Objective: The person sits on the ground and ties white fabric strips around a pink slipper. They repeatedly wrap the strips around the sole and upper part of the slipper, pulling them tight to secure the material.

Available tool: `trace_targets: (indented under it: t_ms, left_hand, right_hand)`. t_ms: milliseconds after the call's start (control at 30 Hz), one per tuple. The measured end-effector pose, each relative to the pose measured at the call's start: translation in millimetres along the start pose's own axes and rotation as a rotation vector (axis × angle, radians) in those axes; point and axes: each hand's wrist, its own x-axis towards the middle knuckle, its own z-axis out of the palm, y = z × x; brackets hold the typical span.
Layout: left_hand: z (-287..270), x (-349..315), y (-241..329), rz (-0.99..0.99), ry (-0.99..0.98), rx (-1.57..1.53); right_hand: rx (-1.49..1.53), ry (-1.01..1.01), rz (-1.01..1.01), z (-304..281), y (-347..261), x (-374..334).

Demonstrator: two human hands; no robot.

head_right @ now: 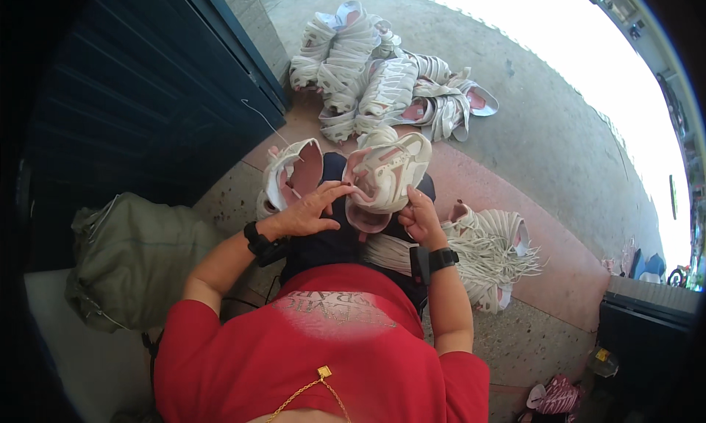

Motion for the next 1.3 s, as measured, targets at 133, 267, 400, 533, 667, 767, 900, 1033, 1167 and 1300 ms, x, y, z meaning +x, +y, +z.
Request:
trace_targets:
  t_ms: [133,267,400,533,667,767,900,1033,1167,1300]
  left_hand:
    - [17,21,-8,0.177,0.147,0.213]
    - [18,31,-8,0.193,0.197,0.160]
    - [26,25,-2,0.130,0.002,0.229]
    - [31,24,-2,0.001,0.074,0.359]
    - [37,4,17,0.029,0.162,0.167]
    - [54,-7,36,0.088,-0.032,0.463]
    - [78,-2,18,0.094,-0.045,0.755]
    - [97,9,-1,0.095,0.022,0.917]
    - [108,10,-2,0.012,0.060,0.902]
    - [92,18,-6,0.108,-0.004,0.797]
  right_hand:
    - [-0.004,-0.050,-0.027,-11,-12,3]
    - [-0.058,-0.200,0.013,-12,-12,3]
    - [-0.061,-0.214,0.016,-16,-9,17]
    - [-0.130,0.073,-0.006,-14,-1,11]
    - [-0.200,0.397,0.197,-5,26,-39]
    - [-0.034,0.229,0.310,-19,72,-29]
    - [0.146,0.394,0.147,-28,96,-11]
    - [-0.661,0.554,-0.307,-3,52,-45]
    - [-1.556,0.463,-0.750,1,48,-33]
    - [-1.959,0.436,-0.682,37,48,-18]
